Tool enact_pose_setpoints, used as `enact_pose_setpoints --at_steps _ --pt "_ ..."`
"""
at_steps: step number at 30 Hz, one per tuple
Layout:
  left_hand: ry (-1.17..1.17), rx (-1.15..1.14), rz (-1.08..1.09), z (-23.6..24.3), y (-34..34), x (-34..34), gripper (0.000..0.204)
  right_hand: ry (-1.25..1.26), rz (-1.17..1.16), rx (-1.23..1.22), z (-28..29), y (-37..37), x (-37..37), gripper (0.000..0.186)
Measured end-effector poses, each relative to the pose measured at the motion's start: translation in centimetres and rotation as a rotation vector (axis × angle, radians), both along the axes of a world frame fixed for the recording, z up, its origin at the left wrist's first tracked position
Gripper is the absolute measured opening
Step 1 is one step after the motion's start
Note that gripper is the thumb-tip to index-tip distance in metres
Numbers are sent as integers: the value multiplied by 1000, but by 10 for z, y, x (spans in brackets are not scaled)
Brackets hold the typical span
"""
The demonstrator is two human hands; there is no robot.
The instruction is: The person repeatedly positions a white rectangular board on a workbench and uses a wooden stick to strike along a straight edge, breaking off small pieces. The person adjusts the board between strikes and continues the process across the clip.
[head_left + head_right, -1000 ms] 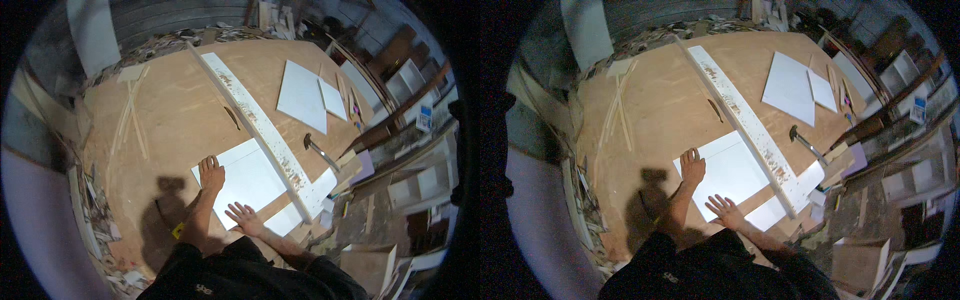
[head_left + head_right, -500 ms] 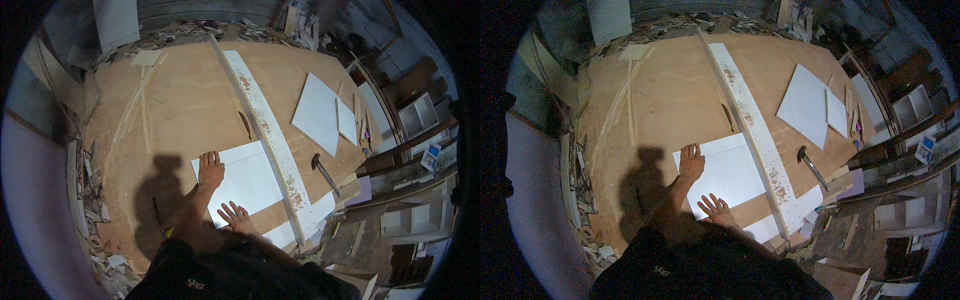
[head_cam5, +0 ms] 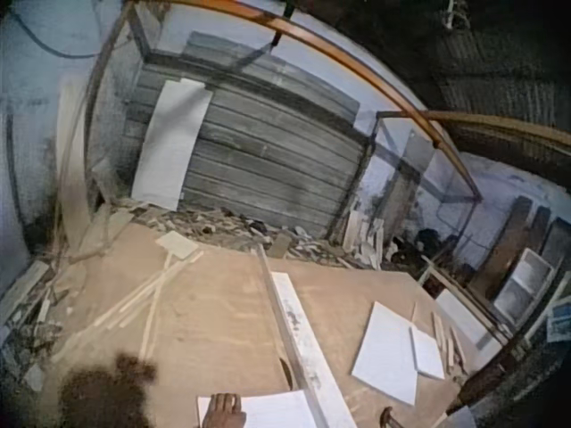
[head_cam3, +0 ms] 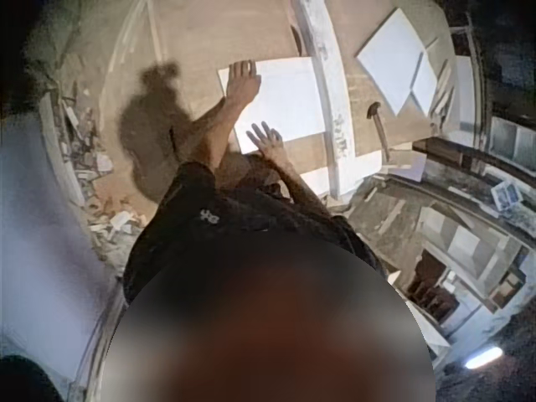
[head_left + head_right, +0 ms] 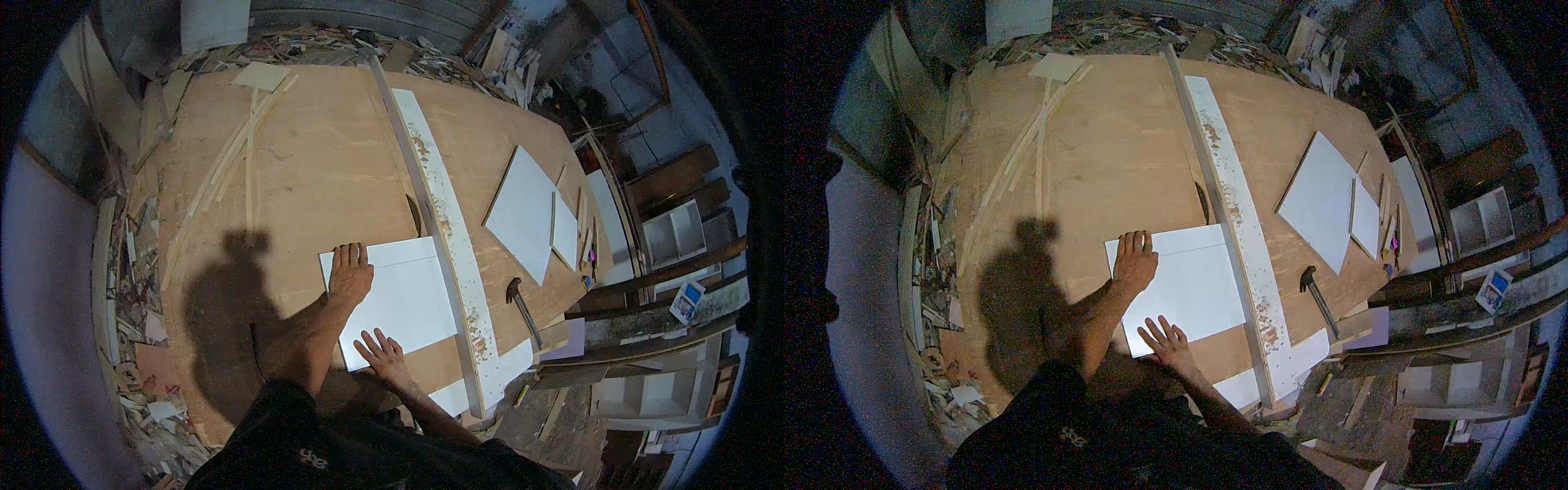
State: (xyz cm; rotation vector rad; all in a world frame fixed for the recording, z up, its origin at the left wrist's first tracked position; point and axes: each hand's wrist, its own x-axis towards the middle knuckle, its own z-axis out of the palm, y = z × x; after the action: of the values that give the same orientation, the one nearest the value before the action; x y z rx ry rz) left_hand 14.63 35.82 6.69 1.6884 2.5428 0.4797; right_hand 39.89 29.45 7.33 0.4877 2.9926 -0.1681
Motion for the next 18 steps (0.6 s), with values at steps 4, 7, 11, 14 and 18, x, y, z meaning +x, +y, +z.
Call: enact_pose_setpoints --at_steps 4,7,11,14,18 --pt "-24 2 4 1 2 -3 65 -45 -10 1 -2 1 -2 92" --pt "-19 -7 0 2 3 -5 65 33 -10 -15 -4 2 -3 93" --pt "24 -27 -3 2 3 -6 65 28 0 -6 -4 3 -4 89" --pt "-17 -9 7 1 5 -6 64 52 3 -4 -2 4 -5 86" --pt "-3 -21 5 -2 7 -8 66 84 -1 -41 1 5 -8 85"
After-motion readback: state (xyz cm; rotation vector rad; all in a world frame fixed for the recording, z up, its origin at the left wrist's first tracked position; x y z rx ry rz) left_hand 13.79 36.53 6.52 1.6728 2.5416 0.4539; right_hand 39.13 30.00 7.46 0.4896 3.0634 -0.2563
